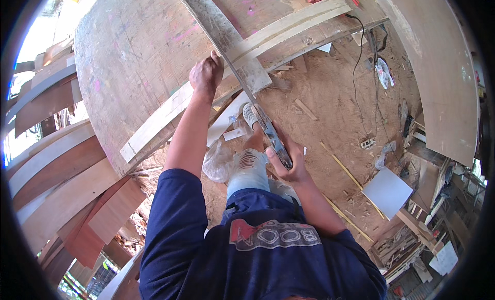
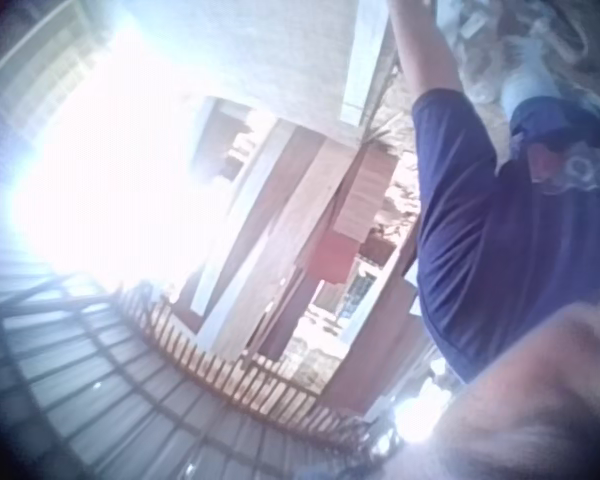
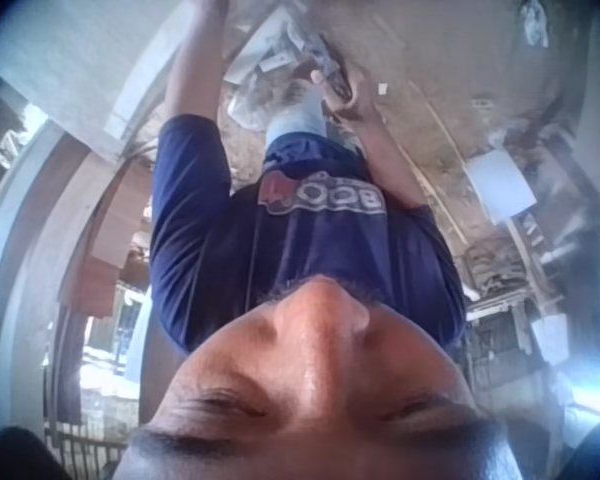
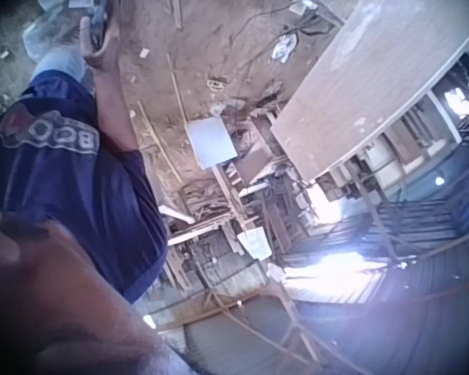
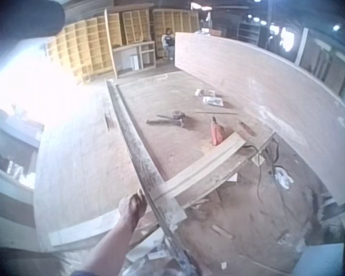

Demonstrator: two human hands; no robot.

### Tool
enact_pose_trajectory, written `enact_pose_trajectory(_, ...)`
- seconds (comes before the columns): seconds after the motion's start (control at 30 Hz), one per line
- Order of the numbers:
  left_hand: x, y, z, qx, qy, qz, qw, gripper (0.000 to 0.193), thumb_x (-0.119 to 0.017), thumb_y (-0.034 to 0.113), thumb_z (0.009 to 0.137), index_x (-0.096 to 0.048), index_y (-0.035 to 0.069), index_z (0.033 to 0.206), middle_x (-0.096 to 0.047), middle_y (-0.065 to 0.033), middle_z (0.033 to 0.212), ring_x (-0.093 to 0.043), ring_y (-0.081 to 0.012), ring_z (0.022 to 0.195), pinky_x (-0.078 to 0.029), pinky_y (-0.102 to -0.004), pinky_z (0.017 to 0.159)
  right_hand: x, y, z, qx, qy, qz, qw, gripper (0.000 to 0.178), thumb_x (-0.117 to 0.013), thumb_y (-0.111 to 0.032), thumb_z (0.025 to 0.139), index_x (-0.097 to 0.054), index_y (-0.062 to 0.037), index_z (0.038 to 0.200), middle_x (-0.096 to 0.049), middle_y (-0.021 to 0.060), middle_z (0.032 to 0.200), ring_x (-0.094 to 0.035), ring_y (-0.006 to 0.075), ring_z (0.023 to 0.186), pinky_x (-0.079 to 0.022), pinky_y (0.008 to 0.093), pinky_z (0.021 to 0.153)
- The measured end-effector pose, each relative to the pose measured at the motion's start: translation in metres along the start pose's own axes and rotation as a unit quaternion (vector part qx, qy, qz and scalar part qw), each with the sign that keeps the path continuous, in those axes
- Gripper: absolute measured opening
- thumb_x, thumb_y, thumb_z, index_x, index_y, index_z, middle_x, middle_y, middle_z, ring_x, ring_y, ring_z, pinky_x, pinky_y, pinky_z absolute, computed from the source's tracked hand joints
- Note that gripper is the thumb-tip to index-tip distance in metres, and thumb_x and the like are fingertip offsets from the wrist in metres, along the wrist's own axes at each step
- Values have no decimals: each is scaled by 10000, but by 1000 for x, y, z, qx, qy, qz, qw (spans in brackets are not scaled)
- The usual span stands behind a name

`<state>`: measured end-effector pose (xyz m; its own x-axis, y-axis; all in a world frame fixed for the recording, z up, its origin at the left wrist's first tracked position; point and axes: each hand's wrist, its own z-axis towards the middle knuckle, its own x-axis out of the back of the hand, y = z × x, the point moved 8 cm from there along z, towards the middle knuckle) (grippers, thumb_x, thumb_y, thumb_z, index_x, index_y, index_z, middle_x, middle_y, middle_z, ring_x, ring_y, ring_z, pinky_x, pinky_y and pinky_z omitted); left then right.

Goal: The person measures a wooden board with a square, marks it with a pencil, saws it by hand, and then drills holes into the side of a wooden cabinet using a power drill.

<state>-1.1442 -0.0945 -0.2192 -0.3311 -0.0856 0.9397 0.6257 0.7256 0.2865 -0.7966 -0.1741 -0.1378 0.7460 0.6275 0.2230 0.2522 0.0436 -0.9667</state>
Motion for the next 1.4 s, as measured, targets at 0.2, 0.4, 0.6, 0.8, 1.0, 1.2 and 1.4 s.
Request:
enact_pose_trajectory(0.2,-3,4,2,-24,15,27,999,712,-316,490,1104,-806,40,848,-756,-268,919,-744,-450,907,-573,-528,890,24,19,-77,3,26,67,997,693,-674,-206,941,-469,116,1520,-681,255,1361,-672,304,1259,-494,400,1097)
enact_pose_trajectory(0.4,7,4,-1,-5,5,-12,1000,715,-307,486,1107,-806,39,857,-759,-263,919,-744,-454,922,-574,-523,892,4,0,11,-1,-10,1,1000,683,-679,-196,956,-464,100,1533,-696,248,1353,-707,278,1203,-537,383,1024)
enact_pose_trajectory(0.6,11,2,-3,-11,6,3,1000,691,-307,455,1106,-817,61,859,-763,-259,914,-751,-443,926,-577,-520,905,22,18,-53,14,28,61,998,674,-664,-202,936,-497,92,1520,-638,269,1426,-624,291,1329,-470,377,1104)
enact_pose_trajectory(0.8,12,7,-4,-36,8,-11,999,654,-352,461,1105,-799,60,846,-750,-262,877,-735,-477,868,-581,-544,853,17,24,-40,35,27,28,999,644,-635,-168,962,-477,123,1515,-671,280,1365,-653,310,1288,-485,391,1099)
enact_pose_trajectory(1.0,8,-1,-4,-15,14,-17,1000,659,-330,444,1105,-809,62,861,-763,-242,877,-750,-447,877,-582,-539,861,5,15,1,13,3,24,1000,643,-638,-142,954,-480,99,1528,-692,245,1347,-687,238,1159,-528,344,988)
enact_pose_trajectory(1.2,7,8,0,-41,38,-28,998,665,-347,436,1101,-800,63,787,-758,-242,845,-750,-449,851,-584,-539,850,42,49,-96,-37,10,10,999,673,-674,-151,929,-493,82,1534,-714,163,1287,-654,134,948,-528,282,853)
enact_pose_trajectory(1.4,7,2,0,-24,15,-6,1000,675,-336,452,1104,-809,66,815,-759,-251,870,-752,-439,876,-585,-528,858,6,18,20,0,0,24,1000,631,-665,-138,953,-500,90,1518,-688,237,1367,-684,255,1213,-506,361,1044)
